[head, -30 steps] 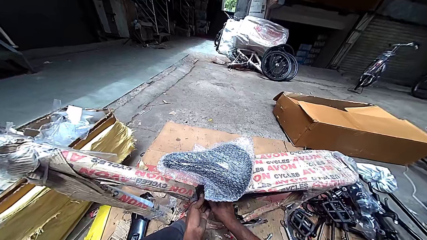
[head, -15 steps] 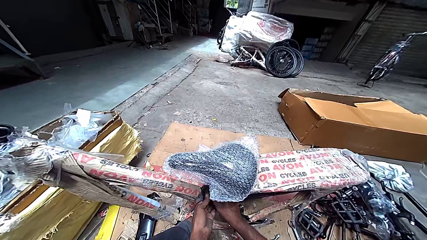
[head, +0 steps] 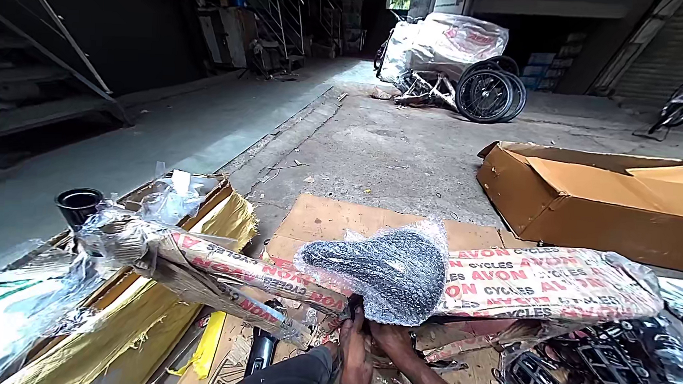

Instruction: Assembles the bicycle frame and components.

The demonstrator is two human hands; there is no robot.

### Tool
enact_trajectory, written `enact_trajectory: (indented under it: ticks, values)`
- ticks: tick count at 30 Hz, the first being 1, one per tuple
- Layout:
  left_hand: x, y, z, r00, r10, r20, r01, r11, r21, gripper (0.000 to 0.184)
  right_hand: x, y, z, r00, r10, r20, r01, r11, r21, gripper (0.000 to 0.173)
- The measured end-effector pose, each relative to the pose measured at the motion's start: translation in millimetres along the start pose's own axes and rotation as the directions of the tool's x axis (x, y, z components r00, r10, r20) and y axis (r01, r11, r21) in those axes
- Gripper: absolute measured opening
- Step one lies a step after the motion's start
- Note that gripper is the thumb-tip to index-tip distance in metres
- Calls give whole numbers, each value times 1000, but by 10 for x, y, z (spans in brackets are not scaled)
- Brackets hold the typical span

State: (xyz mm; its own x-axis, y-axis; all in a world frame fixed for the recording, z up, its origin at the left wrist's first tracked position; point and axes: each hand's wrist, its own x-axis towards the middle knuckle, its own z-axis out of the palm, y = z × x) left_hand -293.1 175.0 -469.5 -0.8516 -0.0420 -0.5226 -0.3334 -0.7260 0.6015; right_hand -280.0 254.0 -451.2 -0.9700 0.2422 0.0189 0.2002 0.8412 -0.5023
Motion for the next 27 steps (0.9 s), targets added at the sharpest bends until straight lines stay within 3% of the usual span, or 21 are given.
enact_trajectory:
  ticks: [3,8,13,17,20,27]
  values:
    - [-25,27,-24,999,-42,18,42,999,-15,15,7,12,46,998,-42,-52,39,998,-48,50]
    - [-9,55,-85,997,-70,32,68,996,60,19,0,190,116,998,-55,-35,56,997,47,58]
    - [39,-10,-111,994,-97,54,94,994,54,30,54,163,92,999,-15,31,15,1000,-6,58]
    - [59,-31,-94,995,-92,48,90,995,44,28,4,260,59,995,-94,26,93,995,32,62]
    - [47,-54,-105,992,-119,49,117,992,40,32,1,154,-18,993,-5,116,11,999,-46,58]
    - [63,2,-92,991,-125,52,124,992,32,28,13,270,94,997,-79,-12,79,997,13,59]
